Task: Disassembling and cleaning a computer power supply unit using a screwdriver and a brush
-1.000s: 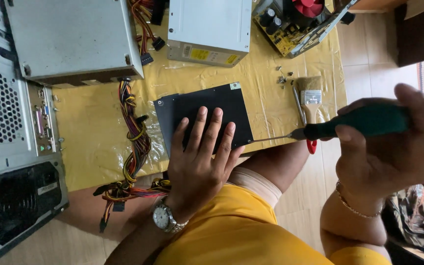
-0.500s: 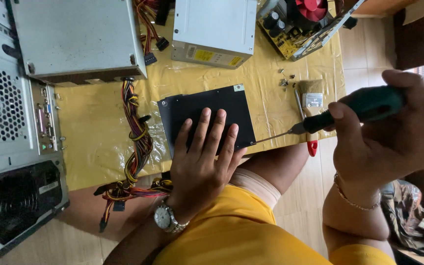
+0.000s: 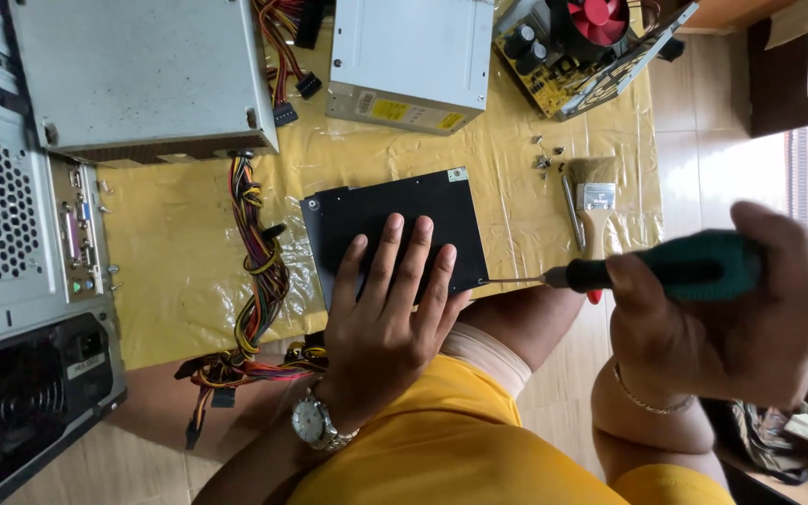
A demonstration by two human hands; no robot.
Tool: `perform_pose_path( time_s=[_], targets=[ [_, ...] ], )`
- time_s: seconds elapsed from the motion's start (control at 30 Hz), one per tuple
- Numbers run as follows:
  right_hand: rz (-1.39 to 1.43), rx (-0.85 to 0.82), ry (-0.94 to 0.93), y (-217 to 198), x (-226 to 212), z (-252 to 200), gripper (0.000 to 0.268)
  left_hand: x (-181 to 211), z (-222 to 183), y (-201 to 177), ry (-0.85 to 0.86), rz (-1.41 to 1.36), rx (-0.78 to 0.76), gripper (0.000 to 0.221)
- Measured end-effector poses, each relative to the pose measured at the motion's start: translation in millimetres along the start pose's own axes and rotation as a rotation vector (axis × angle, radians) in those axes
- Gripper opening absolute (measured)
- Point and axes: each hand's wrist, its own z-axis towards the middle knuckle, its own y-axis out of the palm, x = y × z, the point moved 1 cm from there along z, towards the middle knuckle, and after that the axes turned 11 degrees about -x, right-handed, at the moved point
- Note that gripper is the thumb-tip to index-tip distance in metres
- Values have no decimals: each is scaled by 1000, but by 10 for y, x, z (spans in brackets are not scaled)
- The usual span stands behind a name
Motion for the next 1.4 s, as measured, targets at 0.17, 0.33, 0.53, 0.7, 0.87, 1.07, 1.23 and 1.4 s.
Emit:
perform_pose_path(
  time_s=[0.17, 0.33, 0.53, 0.7, 0.87, 1.07, 1.23, 1.4],
  targets=[
    [25, -107, 33, -135, -164, -164, 40, -3, 11, -11, 9, -6, 8, 48],
    [-22, -227, 336, -223, -368, -96, 39, 2, 24, -22, 8, 4, 23, 47],
    [610, -218, 87, 13, -488, 13, 46, -6, 3, -2, 16, 30, 5, 49],
    [366, -539, -14, -259, -44, 312, 58, -19, -4, 14, 22, 48, -8, 51],
    [158, 3, -277, 25, -60, 147, 16, -3, -9, -4, 13, 39, -7, 51],
    [376, -23, -108, 25, -48, 55, 36, 5, -2, 14, -1, 56, 14, 50],
    [445, 60, -179, 97, 43, 83, 29, 6, 7, 23, -6, 51, 24, 49],
    [497, 0, -178, 140, -10, 111, 38, 14, 8, 46, -18, 43, 61, 53]
  ],
)
